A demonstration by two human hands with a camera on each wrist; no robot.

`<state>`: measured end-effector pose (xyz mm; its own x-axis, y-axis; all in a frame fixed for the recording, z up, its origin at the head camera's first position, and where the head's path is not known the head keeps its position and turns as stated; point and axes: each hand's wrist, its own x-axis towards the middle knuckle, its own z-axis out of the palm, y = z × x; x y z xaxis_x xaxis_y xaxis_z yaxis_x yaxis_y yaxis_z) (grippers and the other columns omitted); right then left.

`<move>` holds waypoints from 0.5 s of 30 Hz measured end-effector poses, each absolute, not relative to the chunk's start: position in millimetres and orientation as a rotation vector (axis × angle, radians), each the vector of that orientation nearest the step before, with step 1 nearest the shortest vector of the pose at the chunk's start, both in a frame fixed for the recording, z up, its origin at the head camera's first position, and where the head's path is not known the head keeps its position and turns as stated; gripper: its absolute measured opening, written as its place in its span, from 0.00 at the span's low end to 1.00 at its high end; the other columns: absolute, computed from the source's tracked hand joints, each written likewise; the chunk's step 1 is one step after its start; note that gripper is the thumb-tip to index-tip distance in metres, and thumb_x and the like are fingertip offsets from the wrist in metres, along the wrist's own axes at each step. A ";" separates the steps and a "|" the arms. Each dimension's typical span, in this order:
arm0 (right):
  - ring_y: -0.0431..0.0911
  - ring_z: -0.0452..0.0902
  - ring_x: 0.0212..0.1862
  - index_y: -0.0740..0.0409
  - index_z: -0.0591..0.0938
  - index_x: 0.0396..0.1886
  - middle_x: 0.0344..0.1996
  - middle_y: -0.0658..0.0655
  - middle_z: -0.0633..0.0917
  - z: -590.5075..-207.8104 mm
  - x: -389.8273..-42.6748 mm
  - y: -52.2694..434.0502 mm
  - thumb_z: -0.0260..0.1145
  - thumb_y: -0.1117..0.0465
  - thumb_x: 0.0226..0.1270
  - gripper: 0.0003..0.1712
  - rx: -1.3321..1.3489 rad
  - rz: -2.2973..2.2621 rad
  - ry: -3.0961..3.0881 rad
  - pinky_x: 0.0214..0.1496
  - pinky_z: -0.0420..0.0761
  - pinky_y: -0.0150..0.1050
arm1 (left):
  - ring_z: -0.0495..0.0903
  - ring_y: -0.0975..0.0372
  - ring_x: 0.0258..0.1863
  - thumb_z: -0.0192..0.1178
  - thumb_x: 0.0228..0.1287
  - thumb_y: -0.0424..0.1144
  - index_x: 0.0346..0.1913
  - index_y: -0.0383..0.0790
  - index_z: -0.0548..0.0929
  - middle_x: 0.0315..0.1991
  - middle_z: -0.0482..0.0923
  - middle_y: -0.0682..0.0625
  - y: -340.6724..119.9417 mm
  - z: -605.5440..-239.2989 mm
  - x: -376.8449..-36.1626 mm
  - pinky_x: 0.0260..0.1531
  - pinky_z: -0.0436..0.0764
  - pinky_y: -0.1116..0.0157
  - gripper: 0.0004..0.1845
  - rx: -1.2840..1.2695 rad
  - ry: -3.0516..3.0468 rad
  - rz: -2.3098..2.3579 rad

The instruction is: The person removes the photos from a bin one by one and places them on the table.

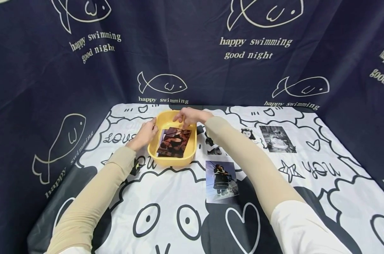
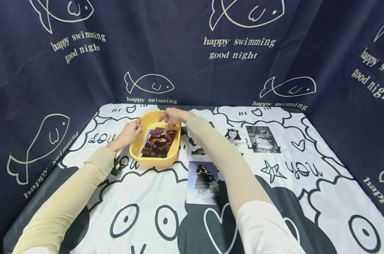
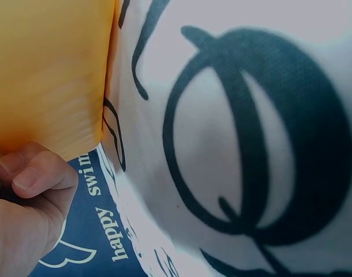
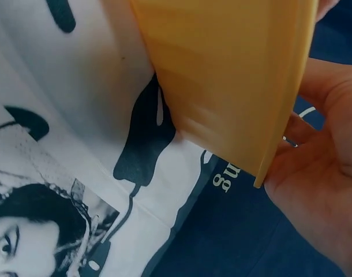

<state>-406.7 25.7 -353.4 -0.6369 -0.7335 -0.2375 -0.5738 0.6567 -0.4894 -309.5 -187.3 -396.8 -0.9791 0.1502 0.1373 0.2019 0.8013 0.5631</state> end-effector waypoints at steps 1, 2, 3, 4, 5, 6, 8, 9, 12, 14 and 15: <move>0.47 0.71 0.46 0.55 0.78 0.61 0.48 0.65 0.78 -353.3 -406.6 25.2 0.70 0.74 0.52 0.34 -1.036 -0.496 2.459 0.46 0.72 0.35 | 0.76 0.55 0.26 0.41 0.71 0.30 0.72 0.24 0.54 0.50 0.77 0.28 -187.2 -396.6 -309.5 0.27 0.80 0.63 0.29 -0.285 -2.901 -0.925; 0.47 0.70 0.46 0.56 0.78 0.61 0.47 0.65 0.78 -353.3 -406.4 24.6 0.70 0.73 0.52 0.33 -1.042 -0.472 2.462 0.47 0.71 0.35 | 0.76 0.55 0.25 0.41 0.71 0.30 0.73 0.24 0.54 0.48 0.77 0.28 -187.1 -396.5 -309.5 0.26 0.80 0.63 0.29 -0.285 -2.904 -0.928; 0.47 0.69 0.45 0.56 0.78 0.61 0.45 0.64 0.77 -353.4 -406.1 24.1 0.71 0.73 0.52 0.33 -1.041 -0.454 2.462 0.47 0.70 0.35 | 0.75 0.56 0.25 0.41 0.71 0.30 0.73 0.24 0.54 0.47 0.77 0.28 -187.0 -396.4 -309.6 0.26 0.79 0.64 0.29 -0.289 -2.904 -0.925; 0.46 0.69 0.44 0.56 0.78 0.61 0.43 0.63 0.77 -353.6 -405.7 23.5 0.71 0.72 0.52 0.33 -1.039 -0.436 2.465 0.47 0.69 0.35 | 0.75 0.57 0.24 0.41 0.71 0.30 0.72 0.24 0.54 0.46 0.78 0.28 -187.0 -396.3 -309.6 0.25 0.78 0.65 0.29 -0.290 -2.906 -0.920; 0.45 0.68 0.44 0.56 0.78 0.61 0.40 0.61 0.77 -354.1 -405.4 22.9 0.72 0.72 0.52 0.33 -1.033 -0.423 2.469 0.46 0.68 0.35 | 0.74 0.57 0.23 0.41 0.71 0.30 0.72 0.24 0.54 0.44 0.78 0.29 -187.0 -396.4 -309.6 0.24 0.78 0.66 0.29 -0.293 -2.907 -0.914; 0.45 0.68 0.42 0.56 0.78 0.61 0.38 0.59 0.76 -354.7 -405.1 22.2 0.72 0.72 0.52 0.33 -1.024 -0.414 2.468 0.45 0.68 0.34 | 0.74 0.58 0.22 0.42 0.71 0.30 0.72 0.24 0.53 0.41 0.78 0.30 -186.8 -396.3 -309.1 0.23 0.77 0.66 0.29 -0.288 -2.909 -0.917; 0.43 0.68 0.38 0.56 0.78 0.61 0.34 0.56 0.74 -355.5 -404.2 20.7 0.72 0.72 0.52 0.34 -1.013 -0.383 2.476 0.41 0.68 0.33 | 0.72 0.59 0.21 0.42 0.71 0.31 0.72 0.24 0.54 0.37 0.78 0.32 -186.6 -396.3 -309.0 0.22 0.76 0.67 0.29 -0.283 -2.911 -0.910; 0.43 0.68 0.36 0.56 0.78 0.61 0.33 0.55 0.74 -355.8 -403.7 20.0 0.72 0.72 0.51 0.34 -1.006 -0.372 2.477 0.39 0.68 0.33 | 0.72 0.60 0.20 0.42 0.71 0.30 0.72 0.24 0.54 0.37 0.78 0.33 -186.5 -396.2 -309.1 0.22 0.76 0.67 0.29 -0.283 -2.909 -0.903; 0.43 0.68 0.34 0.55 0.78 0.61 0.34 0.55 0.75 -355.3 -401.9 17.7 0.73 0.71 0.51 0.34 -0.970 -0.331 2.487 0.35 0.70 0.32 | 0.72 0.60 0.20 0.43 0.71 0.30 0.72 0.24 0.54 0.36 0.78 0.33 -186.3 -395.6 -308.8 0.22 0.77 0.67 0.29 -0.279 -2.906 -0.907; 0.44 0.69 0.37 0.53 0.78 0.61 0.38 0.55 0.76 -354.7 -401.1 16.1 0.75 0.68 0.51 0.35 -0.957 -0.258 2.515 0.36 0.71 0.32 | 0.73 0.59 0.21 0.43 0.71 0.30 0.72 0.24 0.54 0.38 0.78 0.32 -186.4 -394.8 -308.6 0.23 0.78 0.66 0.29 -0.283 -2.904 -0.902; 0.44 0.70 0.38 0.53 0.77 0.61 0.39 0.55 0.76 -354.5 -400.8 15.4 0.75 0.67 0.51 0.35 -0.950 -0.229 2.522 0.36 0.72 0.32 | 0.73 0.58 0.21 0.43 0.71 0.31 0.72 0.24 0.54 0.40 0.79 0.31 -186.5 -394.4 -308.5 0.24 0.78 0.65 0.29 -0.282 -2.905 -0.902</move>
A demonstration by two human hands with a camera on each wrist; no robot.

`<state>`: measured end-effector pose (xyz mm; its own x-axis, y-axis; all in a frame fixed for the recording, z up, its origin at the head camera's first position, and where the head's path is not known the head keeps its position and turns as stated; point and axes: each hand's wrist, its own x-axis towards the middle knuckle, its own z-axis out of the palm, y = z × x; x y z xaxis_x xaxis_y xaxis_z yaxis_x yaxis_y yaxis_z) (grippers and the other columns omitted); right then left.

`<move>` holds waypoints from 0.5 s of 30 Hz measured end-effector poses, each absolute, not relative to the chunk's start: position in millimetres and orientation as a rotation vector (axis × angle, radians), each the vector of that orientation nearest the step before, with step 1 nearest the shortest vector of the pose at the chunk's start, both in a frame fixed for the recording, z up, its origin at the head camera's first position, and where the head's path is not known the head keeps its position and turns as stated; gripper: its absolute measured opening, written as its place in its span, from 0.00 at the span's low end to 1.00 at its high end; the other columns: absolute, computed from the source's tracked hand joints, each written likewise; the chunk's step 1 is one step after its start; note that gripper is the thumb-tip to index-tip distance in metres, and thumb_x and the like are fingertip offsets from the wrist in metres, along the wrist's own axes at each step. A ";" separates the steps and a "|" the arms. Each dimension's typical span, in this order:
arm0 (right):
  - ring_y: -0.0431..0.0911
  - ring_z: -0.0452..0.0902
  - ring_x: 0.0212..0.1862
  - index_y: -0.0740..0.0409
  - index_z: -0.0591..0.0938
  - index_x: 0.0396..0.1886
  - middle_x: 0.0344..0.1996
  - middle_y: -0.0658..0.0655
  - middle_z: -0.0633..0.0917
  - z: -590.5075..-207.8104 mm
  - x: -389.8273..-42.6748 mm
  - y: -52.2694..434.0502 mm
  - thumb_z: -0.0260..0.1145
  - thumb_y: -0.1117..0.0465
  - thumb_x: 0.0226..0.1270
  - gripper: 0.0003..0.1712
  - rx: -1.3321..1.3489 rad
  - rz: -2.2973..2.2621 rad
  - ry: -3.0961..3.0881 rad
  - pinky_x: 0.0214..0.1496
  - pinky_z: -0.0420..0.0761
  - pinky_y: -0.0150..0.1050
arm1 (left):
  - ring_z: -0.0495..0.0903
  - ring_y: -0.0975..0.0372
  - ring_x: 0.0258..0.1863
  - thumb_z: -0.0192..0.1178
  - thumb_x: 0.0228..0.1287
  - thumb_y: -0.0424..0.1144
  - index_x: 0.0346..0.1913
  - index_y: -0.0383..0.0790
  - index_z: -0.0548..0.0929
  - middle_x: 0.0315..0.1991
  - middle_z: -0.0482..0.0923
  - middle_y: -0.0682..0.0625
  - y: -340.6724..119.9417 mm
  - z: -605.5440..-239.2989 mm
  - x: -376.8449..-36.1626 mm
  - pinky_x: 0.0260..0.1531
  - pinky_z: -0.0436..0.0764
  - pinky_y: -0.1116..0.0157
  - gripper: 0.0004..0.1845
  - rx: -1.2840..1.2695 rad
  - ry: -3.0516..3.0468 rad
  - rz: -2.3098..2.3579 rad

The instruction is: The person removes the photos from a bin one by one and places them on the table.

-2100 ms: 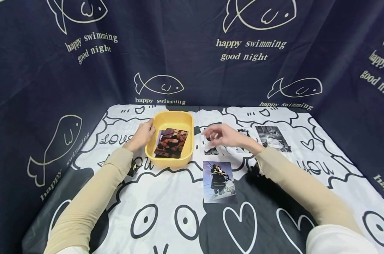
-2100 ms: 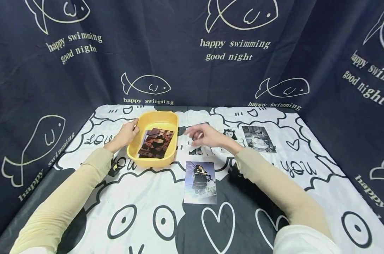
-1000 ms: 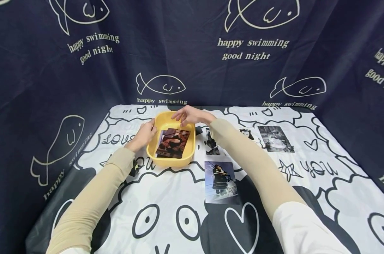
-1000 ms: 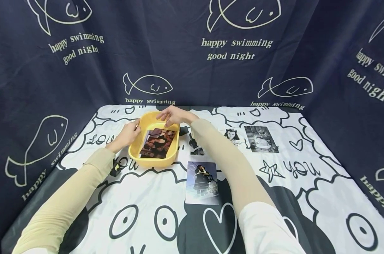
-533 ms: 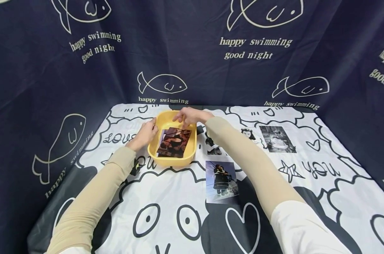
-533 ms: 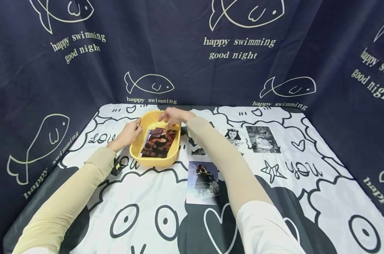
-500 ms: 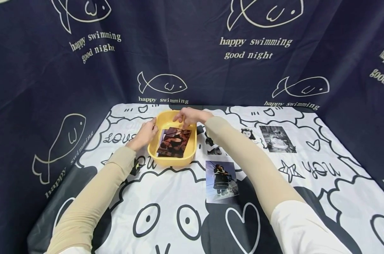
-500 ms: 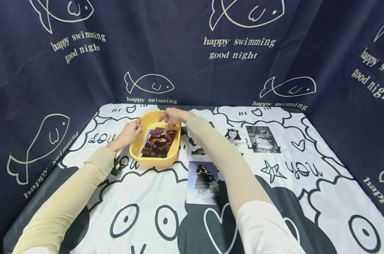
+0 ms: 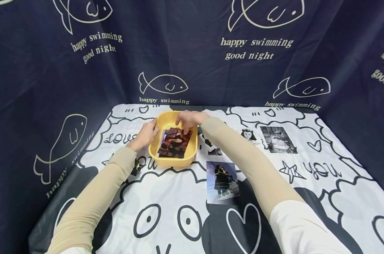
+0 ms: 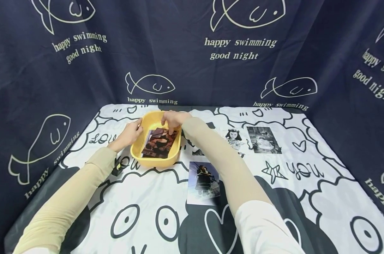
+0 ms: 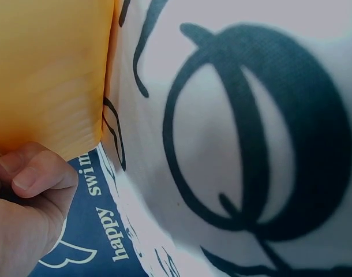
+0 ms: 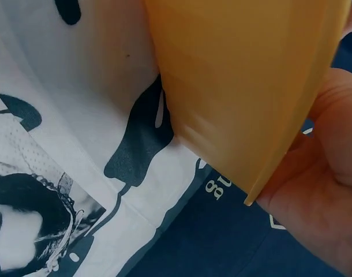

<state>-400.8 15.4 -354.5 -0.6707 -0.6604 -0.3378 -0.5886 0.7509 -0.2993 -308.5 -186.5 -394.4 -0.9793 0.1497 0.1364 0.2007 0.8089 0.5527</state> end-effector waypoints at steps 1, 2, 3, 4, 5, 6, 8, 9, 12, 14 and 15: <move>0.44 0.70 0.40 0.53 0.78 0.61 0.42 0.55 0.77 -354.4 -400.5 14.6 0.75 0.66 0.50 0.35 -0.949 -0.195 2.533 0.37 0.73 0.32 | 0.74 0.58 0.22 0.42 0.71 0.31 0.72 0.24 0.54 0.42 0.79 0.30 -186.4 -393.8 -308.1 0.25 0.79 0.65 0.29 -0.280 -2.908 -0.906; 0.44 0.70 0.41 0.53 0.78 0.61 0.44 0.55 0.77 -354.5 -400.3 13.8 0.76 0.65 0.50 0.34 -0.951 -0.162 2.542 0.37 0.73 0.32 | 0.75 0.57 0.23 0.42 0.71 0.31 0.72 0.24 0.54 0.44 0.78 0.29 -186.3 -393.3 -307.9 0.25 0.79 0.65 0.29 -0.282 -2.908 -0.906; 0.44 0.71 0.41 0.53 0.78 0.60 0.45 0.54 0.77 -354.7 -400.2 13.1 0.76 0.64 0.50 0.34 -0.954 -0.138 2.547 0.37 0.74 0.31 | 0.75 0.57 0.24 0.42 0.71 0.31 0.72 0.24 0.54 0.47 0.78 0.29 -186.4 -393.0 -307.9 0.26 0.80 0.64 0.29 -0.280 -2.909 -0.908; 0.44 0.71 0.40 0.54 0.79 0.59 0.44 0.55 0.78 -355.0 -400.1 12.3 0.76 0.64 0.50 0.33 -0.957 -0.127 2.548 0.36 0.73 0.32 | 0.76 0.56 0.24 0.42 0.71 0.31 0.72 0.24 0.53 0.48 0.77 0.28 -186.6 -392.8 -307.9 0.26 0.80 0.64 0.29 -0.280 -2.911 -0.911; 0.44 0.72 0.38 0.56 0.79 0.58 0.44 0.55 0.79 -355.3 -399.8 11.5 0.76 0.65 0.50 0.32 -0.955 -0.128 2.545 0.34 0.73 0.32 | 0.76 0.56 0.24 0.42 0.71 0.31 0.72 0.24 0.53 0.49 0.77 0.28 -186.7 -392.9 -308.1 0.27 0.81 0.64 0.29 -0.279 -2.910 -0.915; 0.44 0.72 0.35 0.57 0.80 0.57 0.42 0.56 0.79 -355.6 -399.3 10.7 0.76 0.66 0.50 0.31 -0.952 -0.135 2.539 0.32 0.73 0.32 | 0.76 0.56 0.25 0.42 0.71 0.30 0.72 0.24 0.54 0.50 0.77 0.28 -187.0 -393.2 -308.4 0.27 0.81 0.64 0.29 -0.280 -2.907 -0.914; 0.44 0.72 0.32 0.58 0.81 0.55 0.40 0.56 0.80 -356.8 -398.2 9.6 0.75 0.67 0.50 0.28 -0.936 -0.156 2.529 0.30 0.72 0.31 | 0.75 0.57 0.24 0.42 0.71 0.30 0.72 0.24 0.54 0.47 0.78 0.28 -187.2 -393.8 -309.0 0.26 0.80 0.64 0.29 -0.281 -2.904 -0.905; 0.43 0.73 0.31 0.58 0.81 0.54 0.39 0.55 0.80 -357.6 -397.7 9.2 0.75 0.67 0.51 0.27 -0.937 -0.154 2.529 0.29 0.72 0.31 | 0.75 0.57 0.23 0.42 0.71 0.30 0.72 0.24 0.54 0.44 0.78 0.29 -187.3 -394.3 -309.3 0.25 0.79 0.65 0.29 -0.277 -2.905 -0.901; 0.43 0.75 0.31 0.56 0.82 0.52 0.39 0.53 0.79 -360.9 -396.2 8.0 0.74 0.68 0.51 0.25 -0.937 -0.153 2.532 0.30 0.75 0.31 | 0.72 0.59 0.20 0.43 0.70 0.30 0.72 0.23 0.55 0.35 0.78 0.33 -187.1 -395.5 -310.0 0.23 0.76 0.66 0.29 -0.279 -2.903 -0.881; 0.43 0.75 0.33 0.54 0.82 0.51 0.39 0.53 0.79 -363.5 -396.2 7.4 0.74 0.68 0.52 0.24 -0.957 -0.154 2.545 0.31 0.76 0.31 | 0.71 0.61 0.19 0.43 0.70 0.30 0.72 0.23 0.55 0.32 0.76 0.36 -186.8 -396.1 -310.4 0.22 0.74 0.67 0.29 -0.279 -2.902 -0.879; 0.43 0.75 0.34 0.54 0.82 0.52 0.38 0.53 0.79 -364.5 -396.3 7.1 0.74 0.68 0.52 0.24 -0.970 -0.154 2.551 0.31 0.76 0.31 | 0.70 0.61 0.19 0.43 0.70 0.30 0.72 0.23 0.55 0.31 0.76 0.36 -186.6 -395.9 -310.2 0.21 0.74 0.67 0.29 -0.277 -2.901 -0.883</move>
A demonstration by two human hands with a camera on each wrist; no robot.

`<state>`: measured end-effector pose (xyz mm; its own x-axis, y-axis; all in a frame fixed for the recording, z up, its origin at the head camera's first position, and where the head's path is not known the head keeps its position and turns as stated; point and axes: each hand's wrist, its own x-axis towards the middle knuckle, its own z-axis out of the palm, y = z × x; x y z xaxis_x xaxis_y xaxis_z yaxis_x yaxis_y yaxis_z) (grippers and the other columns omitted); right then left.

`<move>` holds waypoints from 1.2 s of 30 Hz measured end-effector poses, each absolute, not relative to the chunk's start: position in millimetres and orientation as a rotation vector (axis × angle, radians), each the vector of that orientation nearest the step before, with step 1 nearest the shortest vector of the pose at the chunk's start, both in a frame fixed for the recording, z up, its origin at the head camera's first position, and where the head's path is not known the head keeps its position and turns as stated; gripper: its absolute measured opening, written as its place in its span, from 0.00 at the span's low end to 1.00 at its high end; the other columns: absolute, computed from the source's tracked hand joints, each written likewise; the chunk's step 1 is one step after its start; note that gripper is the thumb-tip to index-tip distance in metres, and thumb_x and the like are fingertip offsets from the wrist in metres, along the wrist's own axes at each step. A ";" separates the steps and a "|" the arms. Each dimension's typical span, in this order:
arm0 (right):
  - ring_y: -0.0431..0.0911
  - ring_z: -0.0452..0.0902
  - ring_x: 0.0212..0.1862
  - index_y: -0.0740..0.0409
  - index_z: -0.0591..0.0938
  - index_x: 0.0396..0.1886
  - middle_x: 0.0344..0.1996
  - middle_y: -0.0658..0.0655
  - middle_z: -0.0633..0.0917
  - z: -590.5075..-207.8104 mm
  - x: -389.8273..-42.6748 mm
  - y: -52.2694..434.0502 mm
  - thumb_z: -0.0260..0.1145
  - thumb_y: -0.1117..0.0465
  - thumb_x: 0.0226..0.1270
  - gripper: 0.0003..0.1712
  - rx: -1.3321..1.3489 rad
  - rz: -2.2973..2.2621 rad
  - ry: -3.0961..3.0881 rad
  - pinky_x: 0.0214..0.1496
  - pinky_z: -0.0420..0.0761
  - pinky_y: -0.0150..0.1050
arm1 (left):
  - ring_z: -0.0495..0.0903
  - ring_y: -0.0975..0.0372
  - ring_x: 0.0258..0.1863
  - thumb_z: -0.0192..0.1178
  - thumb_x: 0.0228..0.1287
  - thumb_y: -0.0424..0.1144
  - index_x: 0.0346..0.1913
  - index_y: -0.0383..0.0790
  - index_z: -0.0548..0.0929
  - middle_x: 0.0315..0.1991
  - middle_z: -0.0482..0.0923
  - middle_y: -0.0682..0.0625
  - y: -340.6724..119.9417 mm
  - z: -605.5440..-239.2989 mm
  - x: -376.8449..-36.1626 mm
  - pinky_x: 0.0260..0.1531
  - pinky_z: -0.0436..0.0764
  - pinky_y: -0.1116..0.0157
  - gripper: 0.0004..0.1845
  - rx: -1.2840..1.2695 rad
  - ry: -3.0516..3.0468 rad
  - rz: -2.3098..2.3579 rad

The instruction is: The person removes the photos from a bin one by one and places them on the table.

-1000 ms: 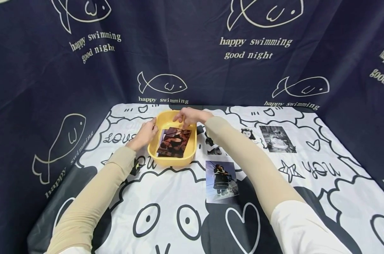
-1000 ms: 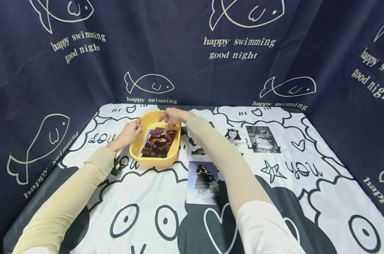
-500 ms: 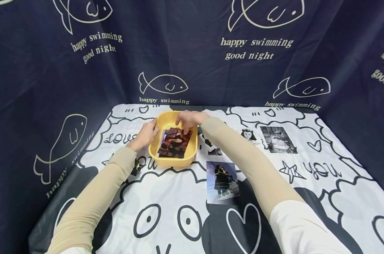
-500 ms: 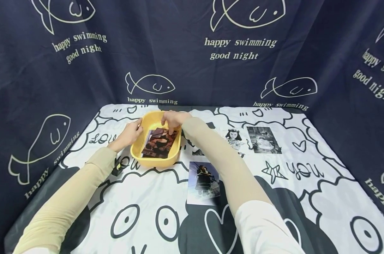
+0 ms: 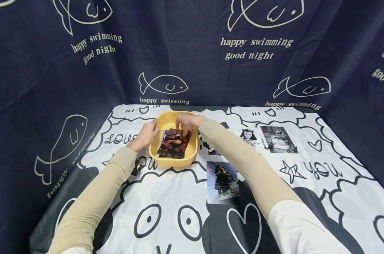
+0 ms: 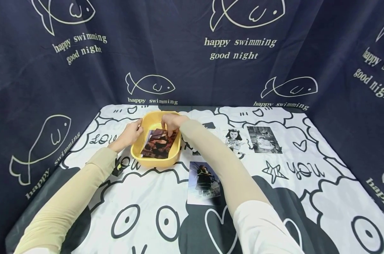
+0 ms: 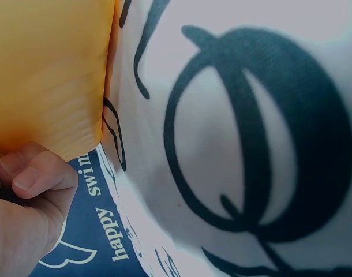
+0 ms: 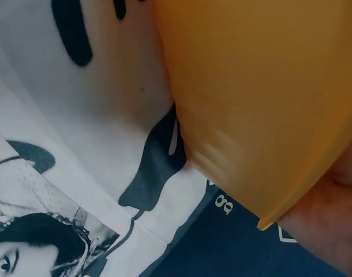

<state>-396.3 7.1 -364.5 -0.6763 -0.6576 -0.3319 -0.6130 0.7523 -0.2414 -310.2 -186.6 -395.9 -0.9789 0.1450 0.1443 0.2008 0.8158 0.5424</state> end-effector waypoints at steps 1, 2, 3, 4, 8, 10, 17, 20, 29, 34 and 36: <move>0.43 0.75 0.35 0.53 0.82 0.52 0.38 0.54 0.79 -365.3 -396.3 7.0 0.73 0.68 0.52 0.25 -0.973 -0.169 2.551 0.32 0.76 0.32 | 0.70 0.61 0.18 0.43 0.70 0.30 0.72 0.23 0.55 0.31 0.75 0.37 -186.4 -396.0 -310.0 0.21 0.73 0.68 0.29 -0.274 -2.900 -0.886; 0.43 0.74 0.36 0.53 0.81 0.53 0.38 0.54 0.80 -365.7 -396.3 6.8 0.74 0.68 0.52 0.26 -0.981 -0.181 2.556 0.33 0.76 0.32 | 0.70 0.61 0.18 0.43 0.70 0.30 0.72 0.23 0.55 0.31 0.75 0.38 -186.3 -396.0 -309.8 0.21 0.73 0.68 0.29 -0.272 -2.898 -0.889; 0.43 0.73 0.36 0.54 0.81 0.54 0.37 0.54 0.80 -365.7 -396.4 6.9 0.74 0.67 0.52 0.27 -0.988 -0.193 2.561 0.34 0.75 0.32 | 0.70 0.61 0.18 0.43 0.70 0.30 0.72 0.24 0.55 0.30 0.75 0.38 -186.1 -395.8 -309.6 0.21 0.73 0.68 0.29 -0.270 -2.897 -0.891; 0.44 0.72 0.36 0.55 0.81 0.55 0.37 0.54 0.80 -365.4 -396.4 7.2 0.74 0.67 0.52 0.27 -0.991 -0.208 2.557 0.34 0.74 0.32 | 0.70 0.61 0.18 0.43 0.70 0.30 0.72 0.24 0.56 0.30 0.74 0.39 -185.8 -395.3 -309.1 0.21 0.73 0.67 0.29 -0.267 -2.898 -0.892; 0.43 0.71 0.35 0.59 0.80 0.55 0.37 0.53 0.80 -360.3 -395.4 9.3 0.77 0.63 0.50 0.29 -0.955 -0.213 2.549 0.35 0.73 0.31 | 0.71 0.60 0.20 0.43 0.70 0.31 0.72 0.24 0.56 0.31 0.75 0.38 -185.2 -394.6 -308.7 0.24 0.75 0.66 0.29 -0.269 -2.898 -0.884; 0.44 0.70 0.34 0.61 0.80 0.50 0.34 0.52 0.77 -356.6 -394.3 10.1 0.78 0.62 0.48 0.27 -0.920 -0.182 2.530 0.33 0.72 0.32 | 0.72 0.59 0.22 0.44 0.70 0.31 0.72 0.24 0.57 0.34 0.77 0.36 -185.2 -394.7 -309.2 0.26 0.76 0.64 0.29 -0.273 -2.894 -0.880; 0.43 0.65 0.28 0.53 0.70 0.20 0.20 0.49 0.67 -354.6 -392.5 7.3 0.82 0.58 0.40 0.24 -0.918 -0.025 2.502 0.27 0.65 0.31 | 0.75 0.54 0.26 0.43 0.69 0.31 0.71 0.24 0.57 0.42 0.79 0.30 -185.7 -394.4 -309.5 0.36 0.80 0.57 0.29 -0.277 -2.896 -0.874; 0.42 0.65 0.27 0.53 0.71 0.19 0.20 0.48 0.67 -357.1 -392.0 6.1 0.81 0.60 0.40 0.23 -0.953 -0.004 2.498 0.26 0.65 0.31 | 0.75 0.54 0.26 0.43 0.69 0.31 0.71 0.24 0.57 0.42 0.79 0.30 -185.8 -393.9 -308.8 0.37 0.80 0.56 0.29 -0.274 -2.901 -0.874; 0.44 0.66 0.36 0.61 0.80 0.38 0.30 0.50 0.73 -359.2 -391.5 6.7 0.80 0.54 0.46 0.24 -1.001 -0.018 2.568 0.36 0.67 0.32 | 0.75 0.55 0.25 0.41 0.70 0.31 0.72 0.25 0.56 0.45 0.79 0.29 -185.8 -394.6 -309.2 0.34 0.80 0.59 0.29 -0.267 -2.910 -0.881; 0.46 0.69 0.44 0.60 0.80 0.55 0.43 0.54 0.79 -361.1 -393.3 7.4 0.79 0.51 0.47 0.35 -0.978 -0.098 2.576 0.50 0.75 0.36 | 0.79 0.53 0.31 0.41 0.71 0.32 0.73 0.25 0.53 0.58 0.73 0.27 -185.6 -396.0 -309.8 0.39 0.82 0.57 0.30 -0.253 -2.921 -0.896; 0.46 0.69 0.46 0.58 0.79 0.58 0.47 0.55 0.79 -362.5 -394.3 6.6 0.79 0.50 0.46 0.38 -0.968 -0.130 2.563 0.55 0.75 0.38 | 0.78 0.53 0.30 0.41 0.71 0.32 0.73 0.26 0.53 0.56 0.75 0.28 -185.5 -396.1 -310.0 0.36 0.82 0.58 0.30 -0.250 -2.919 -0.907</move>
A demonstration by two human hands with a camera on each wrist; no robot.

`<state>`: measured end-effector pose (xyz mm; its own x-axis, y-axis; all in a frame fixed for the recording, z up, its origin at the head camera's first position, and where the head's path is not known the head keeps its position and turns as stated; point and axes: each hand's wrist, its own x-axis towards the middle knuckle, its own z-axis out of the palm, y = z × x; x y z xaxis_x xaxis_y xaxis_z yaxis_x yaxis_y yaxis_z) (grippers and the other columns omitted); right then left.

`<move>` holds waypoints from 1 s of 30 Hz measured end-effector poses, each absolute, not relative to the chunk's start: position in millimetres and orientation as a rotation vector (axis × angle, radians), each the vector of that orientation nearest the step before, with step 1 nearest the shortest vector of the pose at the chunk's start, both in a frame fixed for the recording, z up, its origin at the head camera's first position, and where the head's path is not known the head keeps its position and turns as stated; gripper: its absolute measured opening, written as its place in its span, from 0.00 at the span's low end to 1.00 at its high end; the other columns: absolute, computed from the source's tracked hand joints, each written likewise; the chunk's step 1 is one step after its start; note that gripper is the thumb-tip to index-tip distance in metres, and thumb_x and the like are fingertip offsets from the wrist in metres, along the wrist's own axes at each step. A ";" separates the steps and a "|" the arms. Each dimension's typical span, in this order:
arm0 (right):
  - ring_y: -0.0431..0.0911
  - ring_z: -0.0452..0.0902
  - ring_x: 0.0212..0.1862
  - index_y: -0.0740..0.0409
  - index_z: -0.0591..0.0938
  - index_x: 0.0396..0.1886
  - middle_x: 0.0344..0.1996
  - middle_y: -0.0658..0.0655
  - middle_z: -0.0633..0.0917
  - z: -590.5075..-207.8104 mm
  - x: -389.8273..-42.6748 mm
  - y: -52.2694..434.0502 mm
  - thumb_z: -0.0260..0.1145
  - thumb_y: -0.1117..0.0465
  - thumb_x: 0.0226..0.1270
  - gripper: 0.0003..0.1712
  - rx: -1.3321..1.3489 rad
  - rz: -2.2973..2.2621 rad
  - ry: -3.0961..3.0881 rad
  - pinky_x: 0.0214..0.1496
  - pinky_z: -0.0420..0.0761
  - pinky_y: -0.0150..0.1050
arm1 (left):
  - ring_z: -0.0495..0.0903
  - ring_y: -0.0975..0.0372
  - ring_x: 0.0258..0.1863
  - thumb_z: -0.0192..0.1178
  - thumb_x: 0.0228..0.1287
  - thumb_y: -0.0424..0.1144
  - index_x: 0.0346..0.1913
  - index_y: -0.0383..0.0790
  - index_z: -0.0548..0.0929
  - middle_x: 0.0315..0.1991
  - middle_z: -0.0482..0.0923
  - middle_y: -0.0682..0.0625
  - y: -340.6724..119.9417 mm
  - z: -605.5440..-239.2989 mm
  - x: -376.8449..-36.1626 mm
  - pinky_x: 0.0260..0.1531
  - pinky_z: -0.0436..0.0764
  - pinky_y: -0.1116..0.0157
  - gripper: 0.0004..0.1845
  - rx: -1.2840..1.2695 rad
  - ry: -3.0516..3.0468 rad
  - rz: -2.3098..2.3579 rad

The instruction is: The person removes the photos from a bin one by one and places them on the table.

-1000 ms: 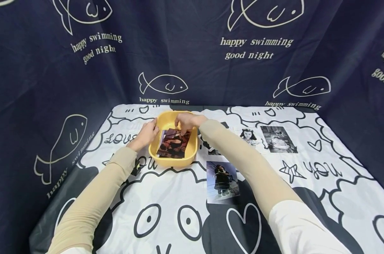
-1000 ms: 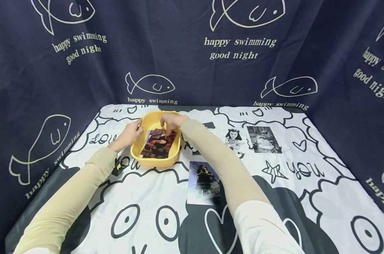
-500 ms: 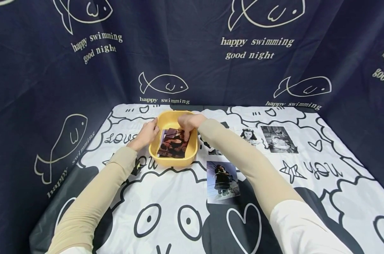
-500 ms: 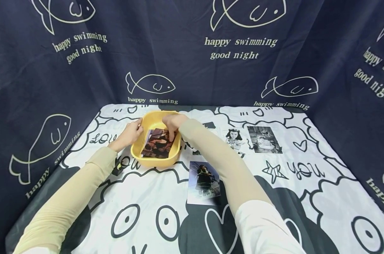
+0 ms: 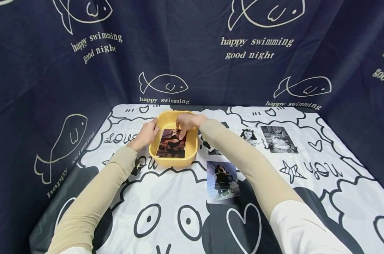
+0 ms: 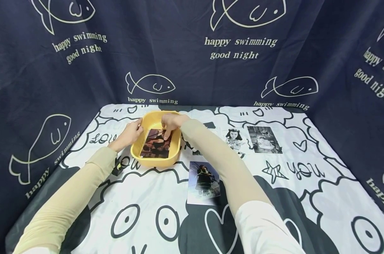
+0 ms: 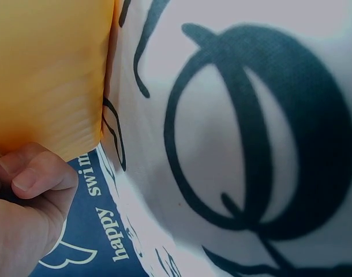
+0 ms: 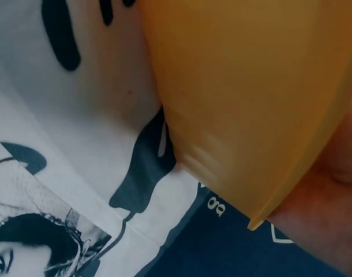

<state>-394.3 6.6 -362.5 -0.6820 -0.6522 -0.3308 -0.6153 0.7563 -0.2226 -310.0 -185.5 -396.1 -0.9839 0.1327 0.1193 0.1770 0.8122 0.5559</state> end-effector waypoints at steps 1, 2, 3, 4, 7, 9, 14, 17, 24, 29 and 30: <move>0.46 0.70 0.47 0.58 0.79 0.58 0.48 0.55 0.79 -363.2 -394.5 5.9 0.80 0.50 0.46 0.38 -0.969 -0.138 2.556 0.57 0.75 0.39 | 0.78 0.53 0.29 0.41 0.71 0.32 0.73 0.26 0.54 0.55 0.76 0.28 -185.5 -396.0 -309.9 0.35 0.82 0.59 0.30 -0.250 -2.916 -0.907; 0.46 0.70 0.48 0.57 0.79 0.58 0.49 0.56 0.79 -363.8 -394.6 5.3 0.80 0.50 0.46 0.38 -0.971 -0.145 2.551 0.58 0.75 0.40 | 0.77 0.54 0.28 0.41 0.71 0.32 0.73 0.26 0.54 0.52 0.77 0.28 -185.5 -395.9 -309.9 0.33 0.81 0.60 0.30 -0.250 -2.914 -0.909; 0.46 0.70 0.49 0.56 0.80 0.58 0.50 0.55 0.79 -364.7 -394.7 4.7 0.80 0.50 0.45 0.38 -0.967 -0.149 2.548 0.58 0.76 0.40 | 0.77 0.54 0.26 0.41 0.71 0.32 0.73 0.26 0.54 0.49 0.78 0.29 -185.4 -395.7 -309.9 0.32 0.81 0.60 0.29 -0.250 -2.913 -0.910; 0.47 0.70 0.50 0.56 0.80 0.57 0.50 0.55 0.79 -365.4 -394.6 4.2 0.80 0.50 0.45 0.37 -0.964 -0.155 2.546 0.58 0.76 0.40 | 0.76 0.55 0.26 0.41 0.71 0.32 0.73 0.26 0.54 0.46 0.79 0.30 -185.4 -395.7 -310.0 0.31 0.80 0.61 0.29 -0.252 -2.912 -0.907; 0.47 0.70 0.50 0.54 0.81 0.55 0.49 0.56 0.79 -367.8 -394.0 3.2 0.80 0.51 0.45 0.35 -0.962 -0.162 2.549 0.56 0.77 0.41 | 0.76 0.55 0.25 0.41 0.71 0.32 0.73 0.26 0.54 0.43 0.79 0.30 -185.3 -395.6 -309.6 0.30 0.80 0.62 0.29 -0.249 -2.917 -0.905; 0.47 0.70 0.49 0.54 0.81 0.55 0.49 0.56 0.79 -369.3 -393.6 2.8 0.80 0.51 0.45 0.34 -0.969 -0.169 2.549 0.55 0.76 0.40 | 0.77 0.54 0.27 0.41 0.71 0.32 0.73 0.26 0.54 0.46 0.79 0.29 -185.2 -395.7 -308.9 0.32 0.81 0.60 0.30 -0.247 -2.921 -0.908; 0.46 0.69 0.45 0.54 0.82 0.52 0.46 0.56 0.80 -372.1 -392.8 2.6 0.81 0.54 0.44 0.32 -1.019 -0.180 2.555 0.52 0.74 0.38 | 0.81 0.50 0.35 0.42 0.70 0.31 0.72 0.24 0.55 0.58 0.74 0.28 -185.6 -397.6 -309.7 0.42 0.82 0.55 0.29 -0.281 -2.904 -0.870; 0.46 0.69 0.44 0.54 0.82 0.50 0.44 0.57 0.80 -373.1 -392.9 2.8 0.81 0.55 0.43 0.31 -1.036 -0.208 2.551 0.49 0.74 0.37 | 0.80 0.52 0.31 0.42 0.70 0.30 0.71 0.24 0.58 0.52 0.78 0.29 -186.0 -398.7 -310.2 0.40 0.82 0.56 0.28 -0.290 -2.899 -0.848; 0.46 0.72 0.45 0.52 0.77 0.52 0.46 0.57 0.81 -373.6 -392.8 3.2 0.80 0.56 0.45 0.32 -1.042 -0.248 2.527 0.50 0.75 0.38 | 0.74 0.58 0.22 0.43 0.70 0.31 0.71 0.25 0.58 0.36 0.79 0.35 -185.4 -397.7 -309.5 0.30 0.80 0.61 0.28 -0.274 -2.904 -0.859; 0.47 0.74 0.47 0.50 0.75 0.54 0.47 0.57 0.81 -373.6 -391.9 2.4 0.80 0.58 0.46 0.33 -1.046 -0.287 2.511 0.53 0.76 0.39 | 0.80 0.55 0.28 0.42 0.71 0.31 0.70 0.26 0.60 0.42 0.80 0.32 -185.9 -396.9 -309.6 0.30 0.83 0.61 0.27 -0.272 -2.900 -0.886; 0.47 0.74 0.46 0.50 0.75 0.54 0.46 0.57 0.81 -373.8 -391.6 2.3 0.80 0.58 0.46 0.34 -1.048 -0.299 2.508 0.52 0.76 0.39 | 0.81 0.55 0.28 0.41 0.71 0.31 0.71 0.26 0.59 0.43 0.80 0.32 -185.9 -396.9 -309.5 0.29 0.84 0.62 0.27 -0.270 -2.901 -0.891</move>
<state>-391.6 2.3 -373.8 -0.6366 -0.7174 -0.2831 -0.6308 0.6955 -0.3441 -309.5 -185.9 -396.9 -0.9799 0.1405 0.1417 0.1958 0.8138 0.5471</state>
